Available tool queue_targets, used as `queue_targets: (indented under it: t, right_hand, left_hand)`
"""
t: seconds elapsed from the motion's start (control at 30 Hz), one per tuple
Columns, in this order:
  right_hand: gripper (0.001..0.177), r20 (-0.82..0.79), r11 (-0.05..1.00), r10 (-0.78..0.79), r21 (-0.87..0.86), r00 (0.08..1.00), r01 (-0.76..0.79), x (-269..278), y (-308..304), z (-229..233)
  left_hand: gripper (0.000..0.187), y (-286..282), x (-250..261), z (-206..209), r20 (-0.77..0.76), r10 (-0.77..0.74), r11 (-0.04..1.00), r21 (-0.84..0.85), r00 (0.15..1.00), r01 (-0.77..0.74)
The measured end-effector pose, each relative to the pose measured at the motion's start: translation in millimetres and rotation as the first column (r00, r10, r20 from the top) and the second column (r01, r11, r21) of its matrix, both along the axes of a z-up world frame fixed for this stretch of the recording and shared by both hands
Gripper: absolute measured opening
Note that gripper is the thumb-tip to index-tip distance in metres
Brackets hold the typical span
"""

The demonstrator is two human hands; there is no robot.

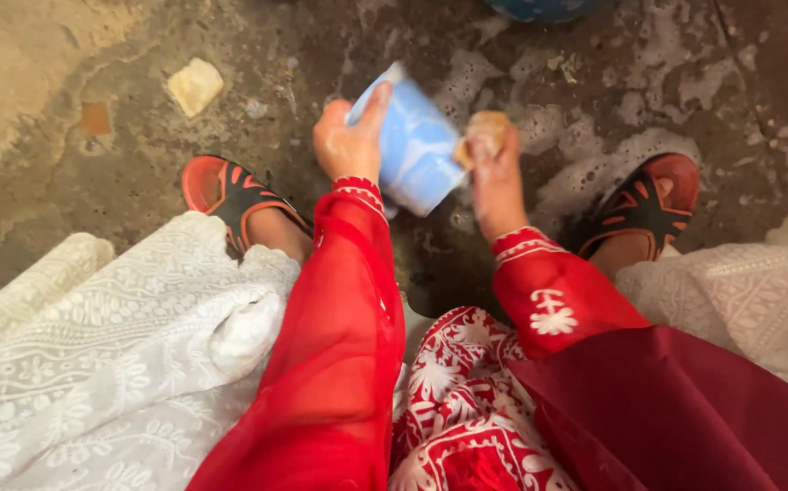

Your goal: The person scrubs a light blue plastic cup with a sponge and soapy water. They repeatedly rinse the cup by scooping water from a blue bucket and pouring it over the cup, then continue scrubbing the exterior and interior surfaces.

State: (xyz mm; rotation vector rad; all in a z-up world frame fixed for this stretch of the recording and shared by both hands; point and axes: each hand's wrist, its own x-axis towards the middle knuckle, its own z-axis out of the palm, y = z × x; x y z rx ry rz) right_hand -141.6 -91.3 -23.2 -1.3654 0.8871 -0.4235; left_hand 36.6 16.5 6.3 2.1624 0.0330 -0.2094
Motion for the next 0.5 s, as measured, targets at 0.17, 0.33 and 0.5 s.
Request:
queue_targets:
  t: [0.17, 0.33, 0.5]
  right_hand:
    - [0.046, 0.003, 0.97, -0.231, 0.085, 0.973, 0.229, -4, 38, -26]
    - [0.072, -0.126, 0.945, -0.028, -0.328, 0.992, -0.015, -23, 80, -54]
    - [0.062, -0.174, 0.996, -0.047, -0.089, 0.984, 0.031, -28, 59, -88]
  left_hand:
    - [0.06, 7, -18, -14, 0.251, -0.114, 0.91, 0.414, 0.961, -0.001]
    - [0.059, -3, -28, -25, 0.392, -0.159, 0.881, 0.47, 0.906, -0.049]
    - [0.056, -13, -20, -22, 0.365, -0.272, 0.813, 0.583, 0.891, 0.009]
